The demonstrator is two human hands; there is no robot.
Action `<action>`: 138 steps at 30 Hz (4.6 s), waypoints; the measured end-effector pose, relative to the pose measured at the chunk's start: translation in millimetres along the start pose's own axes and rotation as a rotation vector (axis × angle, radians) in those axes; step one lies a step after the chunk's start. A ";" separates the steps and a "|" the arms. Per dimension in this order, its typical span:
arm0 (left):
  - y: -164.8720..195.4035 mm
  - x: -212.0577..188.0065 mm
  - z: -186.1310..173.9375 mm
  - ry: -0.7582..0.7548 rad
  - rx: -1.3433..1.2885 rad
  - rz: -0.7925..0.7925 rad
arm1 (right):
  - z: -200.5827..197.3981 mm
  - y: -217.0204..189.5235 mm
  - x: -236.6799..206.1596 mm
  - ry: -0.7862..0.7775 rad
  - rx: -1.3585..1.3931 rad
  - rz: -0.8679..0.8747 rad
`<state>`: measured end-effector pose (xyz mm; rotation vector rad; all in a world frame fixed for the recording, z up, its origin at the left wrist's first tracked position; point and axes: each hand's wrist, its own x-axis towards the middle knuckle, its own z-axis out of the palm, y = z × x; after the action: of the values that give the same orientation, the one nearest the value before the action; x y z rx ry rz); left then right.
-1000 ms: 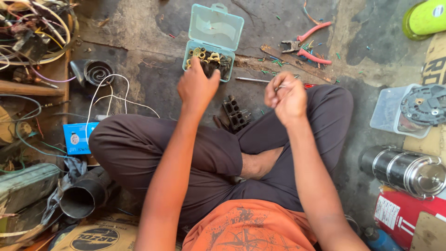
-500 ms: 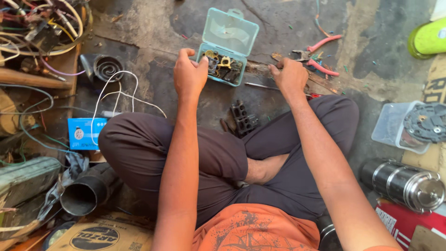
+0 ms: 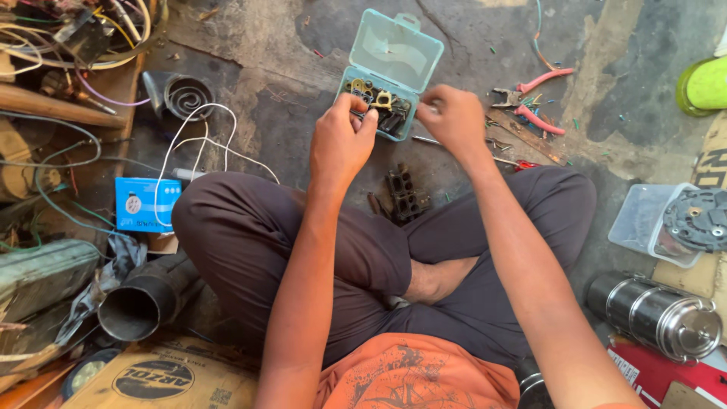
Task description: The person sits on the floor of a cluttered repair workshop and disassembles small electrical switch and socket components by hand, using a screwdriver to pry parts apart. They place the separated metal and plastic pieces into an open plastic storage box, working through the components one at a time.
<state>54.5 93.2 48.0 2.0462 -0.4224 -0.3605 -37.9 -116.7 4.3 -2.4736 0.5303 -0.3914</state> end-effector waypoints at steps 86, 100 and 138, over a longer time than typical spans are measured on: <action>-29.0 -42.1 112.2 -0.249 0.036 -0.210 | -26.1 -12.9 -87.1 -0.053 0.752 0.564; -29.3 -43.1 113.1 -0.264 0.081 -0.201 | -34.1 -16.8 -79.2 -0.146 0.561 0.522; -26.4 -43.2 119.3 -0.234 0.044 -0.171 | -25.3 -30.8 -101.5 0.010 0.031 0.033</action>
<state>-30.4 32.3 -28.7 2.0967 -0.3996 -0.7050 -128.0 -59.6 26.5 -2.4314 0.5640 -0.3957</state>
